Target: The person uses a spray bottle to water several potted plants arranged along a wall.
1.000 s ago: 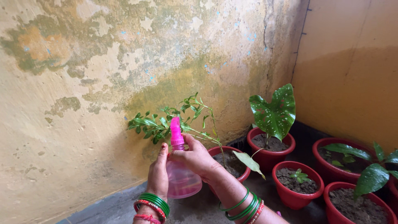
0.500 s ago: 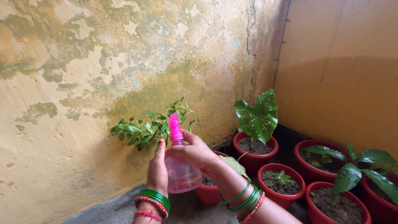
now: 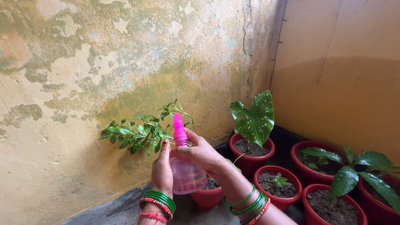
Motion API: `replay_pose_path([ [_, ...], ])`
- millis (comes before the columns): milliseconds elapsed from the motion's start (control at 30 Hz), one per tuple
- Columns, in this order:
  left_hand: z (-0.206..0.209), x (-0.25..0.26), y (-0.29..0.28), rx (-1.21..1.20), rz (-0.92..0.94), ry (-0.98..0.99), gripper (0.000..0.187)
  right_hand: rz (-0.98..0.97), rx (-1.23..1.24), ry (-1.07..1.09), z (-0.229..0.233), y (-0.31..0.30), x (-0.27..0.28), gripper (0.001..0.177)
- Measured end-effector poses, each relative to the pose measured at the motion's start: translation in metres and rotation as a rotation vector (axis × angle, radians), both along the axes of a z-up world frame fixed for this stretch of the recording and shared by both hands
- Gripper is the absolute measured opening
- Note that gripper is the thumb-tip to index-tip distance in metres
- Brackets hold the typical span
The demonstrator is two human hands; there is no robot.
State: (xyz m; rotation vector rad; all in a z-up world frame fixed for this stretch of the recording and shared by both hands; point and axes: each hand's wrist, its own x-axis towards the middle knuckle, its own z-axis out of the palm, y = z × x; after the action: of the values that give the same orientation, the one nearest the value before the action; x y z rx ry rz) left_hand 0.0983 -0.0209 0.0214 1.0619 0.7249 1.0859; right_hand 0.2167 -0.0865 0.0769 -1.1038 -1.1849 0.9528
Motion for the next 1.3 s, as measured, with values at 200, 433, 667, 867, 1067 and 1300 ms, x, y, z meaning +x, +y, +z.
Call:
replay_pose_path([
  [200, -0.004, 0.006, 0.006, 0.021, 0.016, -0.009, 0.065, -0.076, -0.051, 0.021, 0.0, 0.005, 0.002, 0.07],
  [433, -0.013, 0.003, 0.013, -0.042, 0.02, 0.012, 0.069, -0.031, -0.038, -0.002, -0.016, 0.017, 0.006, 0.068],
  [667, -0.002, -0.008, 0.008, 0.076, 0.036, -0.065, 0.063, 0.102, 0.064, -0.018, -0.015, 0.023, 0.002, 0.082],
  [867, -0.006, -0.007, 0.007, 0.011, 0.115, -0.038, 0.066, 0.045, 0.006, -0.094, -0.006, 0.024, -0.003, 0.076],
  [1067, -0.015, -0.009, 0.016, -0.024, 0.11, -0.071, 0.067, 0.058, 0.005, -0.103, -0.008, 0.027, -0.008, 0.074],
  [1300, -0.023, -0.009, 0.022, -0.03, 0.086, -0.029, 0.065, -0.015, -0.077, -0.03, -0.009, 0.022, -0.012, 0.071],
])
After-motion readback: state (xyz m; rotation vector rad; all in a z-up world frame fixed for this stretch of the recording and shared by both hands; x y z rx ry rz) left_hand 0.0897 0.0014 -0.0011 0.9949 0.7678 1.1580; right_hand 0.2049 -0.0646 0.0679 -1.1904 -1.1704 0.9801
